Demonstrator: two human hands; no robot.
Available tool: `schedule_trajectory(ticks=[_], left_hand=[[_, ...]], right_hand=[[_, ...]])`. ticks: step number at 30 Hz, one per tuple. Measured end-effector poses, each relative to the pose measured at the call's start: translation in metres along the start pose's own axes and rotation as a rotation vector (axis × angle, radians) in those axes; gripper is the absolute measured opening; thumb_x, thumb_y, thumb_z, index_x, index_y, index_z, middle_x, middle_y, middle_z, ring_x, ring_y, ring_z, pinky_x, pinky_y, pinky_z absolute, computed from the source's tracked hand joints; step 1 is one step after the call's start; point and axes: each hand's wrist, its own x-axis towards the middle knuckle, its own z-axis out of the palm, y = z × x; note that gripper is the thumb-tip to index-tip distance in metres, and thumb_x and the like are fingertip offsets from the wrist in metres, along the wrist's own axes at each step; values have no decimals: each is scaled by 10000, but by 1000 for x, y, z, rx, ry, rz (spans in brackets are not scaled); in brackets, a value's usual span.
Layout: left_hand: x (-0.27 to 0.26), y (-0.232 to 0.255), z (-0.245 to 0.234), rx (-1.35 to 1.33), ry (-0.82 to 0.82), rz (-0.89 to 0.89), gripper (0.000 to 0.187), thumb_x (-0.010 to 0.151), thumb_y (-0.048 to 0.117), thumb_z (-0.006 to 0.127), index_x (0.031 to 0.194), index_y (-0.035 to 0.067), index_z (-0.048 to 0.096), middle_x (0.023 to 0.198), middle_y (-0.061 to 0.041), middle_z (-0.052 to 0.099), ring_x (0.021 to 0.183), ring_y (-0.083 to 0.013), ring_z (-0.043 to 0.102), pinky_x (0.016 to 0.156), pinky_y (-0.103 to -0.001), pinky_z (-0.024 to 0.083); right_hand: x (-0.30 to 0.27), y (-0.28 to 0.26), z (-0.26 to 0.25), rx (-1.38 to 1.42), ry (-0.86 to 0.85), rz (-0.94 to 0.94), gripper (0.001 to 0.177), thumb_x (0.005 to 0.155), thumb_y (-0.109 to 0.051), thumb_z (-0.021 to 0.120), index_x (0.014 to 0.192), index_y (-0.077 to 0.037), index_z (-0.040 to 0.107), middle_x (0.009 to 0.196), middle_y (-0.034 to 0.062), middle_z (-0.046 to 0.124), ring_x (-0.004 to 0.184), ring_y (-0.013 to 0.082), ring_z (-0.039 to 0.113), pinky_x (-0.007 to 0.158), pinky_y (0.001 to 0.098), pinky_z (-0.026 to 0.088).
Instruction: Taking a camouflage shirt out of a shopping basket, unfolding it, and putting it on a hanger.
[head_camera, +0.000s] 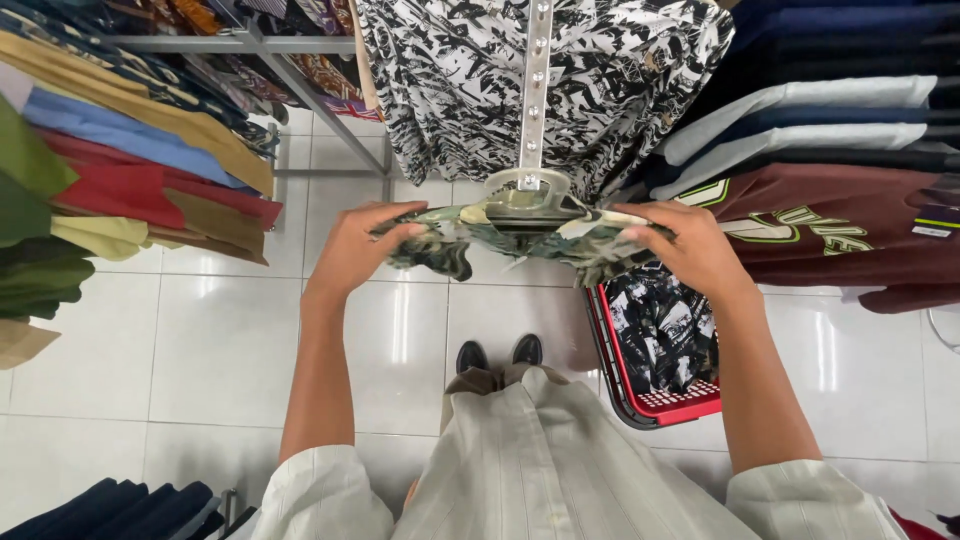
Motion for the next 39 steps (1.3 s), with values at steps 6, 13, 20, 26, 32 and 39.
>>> schedule_trajectory(ticks=[6, 13, 20, 26, 32, 39], left_hand=[[-16, -8, 3, -175, 55, -64, 195, 933, 162, 546, 1068, 134, 683, 1034, -101, 677, 991, -243, 620, 907, -398, 453], [-34, -20, -3, -167, 141, -181, 201, 886, 149, 620, 1072, 93, 673, 999, -130, 675, 979, -224, 598, 902, -397, 456], [-45, -35, -1, -255, 170, -214, 183, 875, 120, 648, 1047, 62, 678, 886, -108, 681, 842, -107, 552, 850, -347, 477], [-65, -130, 11, 18, 341, -399, 140, 806, 218, 750, 909, 154, 680, 841, -10, 669, 832, -108, 590, 770, -266, 443], [-74, -203, 50, 476, 503, -488, 171, 812, 103, 664, 902, -42, 654, 816, -180, 606, 753, -313, 637, 679, -382, 538], [-73, -228, 69, 350, 669, -1005, 432, 929, 230, 392, 1317, 93, 261, 1080, -166, 376, 1010, -409, 537, 877, -482, 494]], right_hand=[[-20, 28, 4, 150, 88, 108, 205, 953, -131, 532, 1088, -105, 684, 897, 87, 680, 838, 201, 637, 800, 363, 471], [-39, 52, 5, 177, 139, 133, 196, 947, -109, 546, 1090, -65, 673, 921, 141, 663, 882, 214, 593, 832, 393, 456], [-54, 55, 14, 344, 180, 194, 191, 967, -120, 530, 1089, -52, 661, 848, 82, 647, 839, 105, 506, 840, 338, 451], [-74, 85, 34, 15, 141, 426, 239, 833, -123, 717, 977, 58, 658, 826, 245, 638, 812, 320, 607, 743, 448, 451], [-96, 174, 84, -257, 228, 633, 450, 956, -293, 577, 845, 143, 594, 733, 316, 594, 750, 453, 610, 695, 504, 476], [-74, 153, 74, 1033, 395, 1282, 466, 928, -212, 220, 1250, 104, 336, 1259, 320, 456, 1123, 410, 529, 929, 481, 461]])
